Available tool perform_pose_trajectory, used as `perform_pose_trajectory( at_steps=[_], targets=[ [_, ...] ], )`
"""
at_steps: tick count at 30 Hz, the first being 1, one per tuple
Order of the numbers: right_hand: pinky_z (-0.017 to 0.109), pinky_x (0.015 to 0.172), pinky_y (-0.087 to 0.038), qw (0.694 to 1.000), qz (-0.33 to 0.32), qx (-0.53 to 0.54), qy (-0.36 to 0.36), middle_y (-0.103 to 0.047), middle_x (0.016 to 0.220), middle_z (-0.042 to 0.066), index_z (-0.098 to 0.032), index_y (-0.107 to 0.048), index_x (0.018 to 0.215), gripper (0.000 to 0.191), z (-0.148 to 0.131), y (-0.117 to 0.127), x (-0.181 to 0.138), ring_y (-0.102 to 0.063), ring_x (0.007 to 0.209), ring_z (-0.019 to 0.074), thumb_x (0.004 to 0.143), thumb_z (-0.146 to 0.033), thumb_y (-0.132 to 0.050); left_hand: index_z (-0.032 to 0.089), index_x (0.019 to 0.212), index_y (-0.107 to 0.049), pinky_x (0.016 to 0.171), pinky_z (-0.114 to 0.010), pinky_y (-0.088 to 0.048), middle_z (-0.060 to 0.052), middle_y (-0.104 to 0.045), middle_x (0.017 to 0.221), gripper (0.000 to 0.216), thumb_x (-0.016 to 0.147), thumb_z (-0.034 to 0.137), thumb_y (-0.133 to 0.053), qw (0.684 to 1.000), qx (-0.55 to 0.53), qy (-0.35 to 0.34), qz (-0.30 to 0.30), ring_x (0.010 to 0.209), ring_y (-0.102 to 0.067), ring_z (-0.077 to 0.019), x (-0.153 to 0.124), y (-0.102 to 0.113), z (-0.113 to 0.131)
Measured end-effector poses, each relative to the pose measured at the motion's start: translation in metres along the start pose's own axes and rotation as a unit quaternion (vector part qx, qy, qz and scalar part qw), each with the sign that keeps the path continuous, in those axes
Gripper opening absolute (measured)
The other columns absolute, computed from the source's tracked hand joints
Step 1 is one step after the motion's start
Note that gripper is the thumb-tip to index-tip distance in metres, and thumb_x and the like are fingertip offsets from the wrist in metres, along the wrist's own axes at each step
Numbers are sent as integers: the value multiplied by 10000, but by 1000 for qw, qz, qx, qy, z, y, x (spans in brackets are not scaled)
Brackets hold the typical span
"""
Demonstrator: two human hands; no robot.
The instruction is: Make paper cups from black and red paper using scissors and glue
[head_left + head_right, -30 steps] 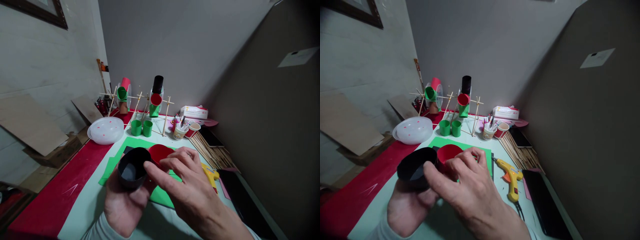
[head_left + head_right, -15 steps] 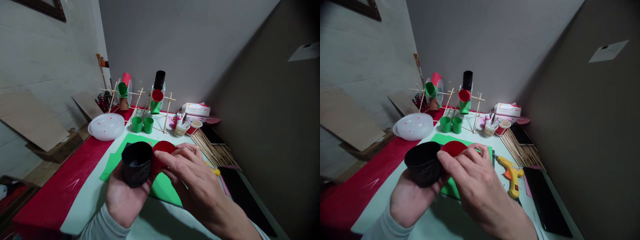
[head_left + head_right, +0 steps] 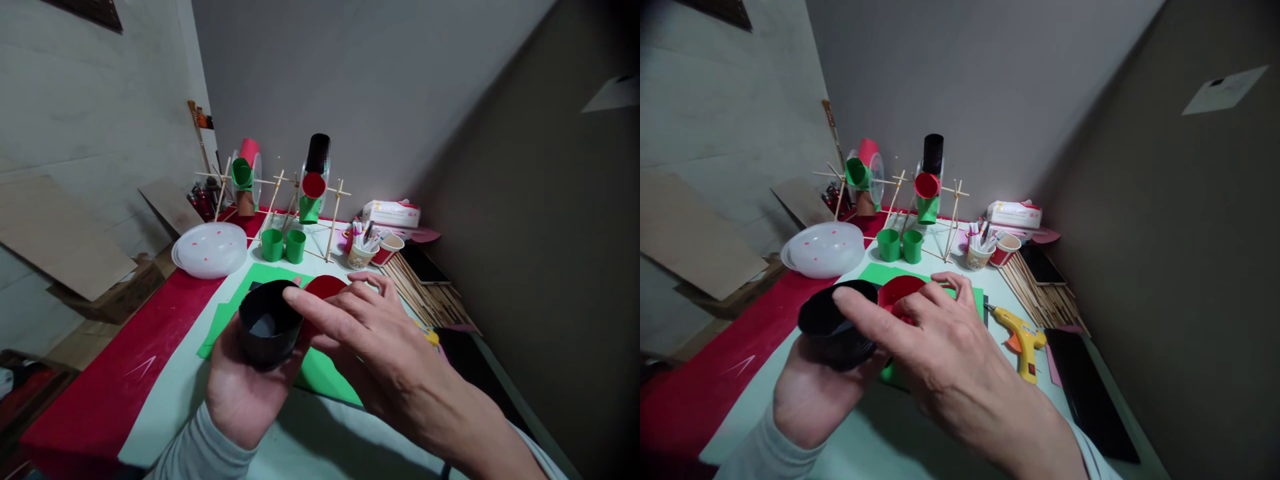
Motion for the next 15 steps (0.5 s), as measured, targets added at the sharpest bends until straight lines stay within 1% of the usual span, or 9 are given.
perform_pose_trajectory(
  at_steps=[2, 4, 5, 7, 9, 11, 12, 13, 15],
  targets=[
    [434, 1013, -354, 1000, -11, -2, 8, -654, 1002, 11, -288, -437, 1480, 600, 0, 5, 5, -582, 874, 191, 952, -11, -493, 230, 1057, -771, 668, -308, -635, -22, -819, 828, 488, 1073, 386, -309, 1000, 8, -5, 8, 768, -778, -198, 1, -2, 1],
    [419, 994, -355, 1000, -19, 4, 17, -652, 911, 7, -214, -626, 1252, 336, 0, 10, 11, -574, 824, 174, 985, -50, -504, 215, 1071, -754, 620, -300, -641, -29, -810, 773, 465, 1068, 346, -308, 1000, 12, -9, 20, 681, -769, -186, 3, -6, 1],
    [411, 979, -360, 1000, -20, 8, 19, -656, 883, 7, -188, -670, 1115, 236, 1, 12, 13, -572, 810, 168, 993, -61, -514, 210, 1109, -740, 597, -305, -645, -32, -805, 754, 446, 1063, 330, -313, 999, 19, -12, 29, 652, -766, -187, 4, -9, 0],
    [394, 943, -375, 1000, -7, 13, 21, -675, 854, 14, -164, -678, 941, 176, 6, 17, 16, -574, 796, 163, 996, -70, -540, 195, 1181, -707, 609, -337, -663, -46, -813, 794, 395, 1050, 314, -354, 998, 46, -22, 33, 680, -776, -205, 8, -14, 1],
    [368, 893, -393, 999, 24, 15, 20, -694, 830, 15, -154, -674, 918, 146, 12, 24, 12, -575, 772, 161, 999, -95, -567, 153, 1204, -694, 672, -366, -678, -88, -823, 902, 371, 1034, 319, -410, 995, 91, -14, 28, 774, -791, -231, 10, -18, 1],
    [337, 835, -405, 999, 48, 9, 4, -699, 811, 12, -145, -681, 960, 103, 21, 32, 3, -573, 750, 158, 1000, -119, -590, 90, 1208, -693, 739, -345, -679, -149, -806, 1045, 397, 1009, 340, -458, 989, 144, -4, 13, 905, -787, -252, 11, -20, 4],
    [325, 812, -408, 999, 50, 2, -10, -698, 807, 12, -142, -684, 979, 92, 25, 34, -4, -573, 750, 159, 1001, -133, -595, 67, 1204, -696, 775, -325, -675, -170, -789, 1114, 405, 994, 336, -478, 985, 171, -18, 4, 982, -774, -261, 10, -20, 6],
    [319, 799, -409, 999, 43, -6, -28, -694, 806, 11, -142, -686, 989, 90, 30, 35, -12, -573, 750, 160, 1002, -142, -598, 58, 1199, -700, 829, -312, -665, -179, -766, 1187, 397, 983, 314, -487, 979, 199, -50, -13, 1078, -747, -269, 9, -19, 9],
    [323, 801, -408, 998, 18, -18, -64, -681, 791, 10, -144, -691, 980, 100, 37, 30, -29, -567, 736, 161, 1003, -144, -593, 76, 1154, -724, 962, -312, -619, -163, -729, 1285, 355, 982, 232, -455, 953, 255, -152, -66, 1242, -665, -271, 4, -17, 15]
  ],
)
Point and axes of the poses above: each hand's wrist, its own x-axis towards the middle knuckle, its own y-axis out of the back of the hand, z = x × y, the point moved 2 cm from there along x, towards the middle knuckle
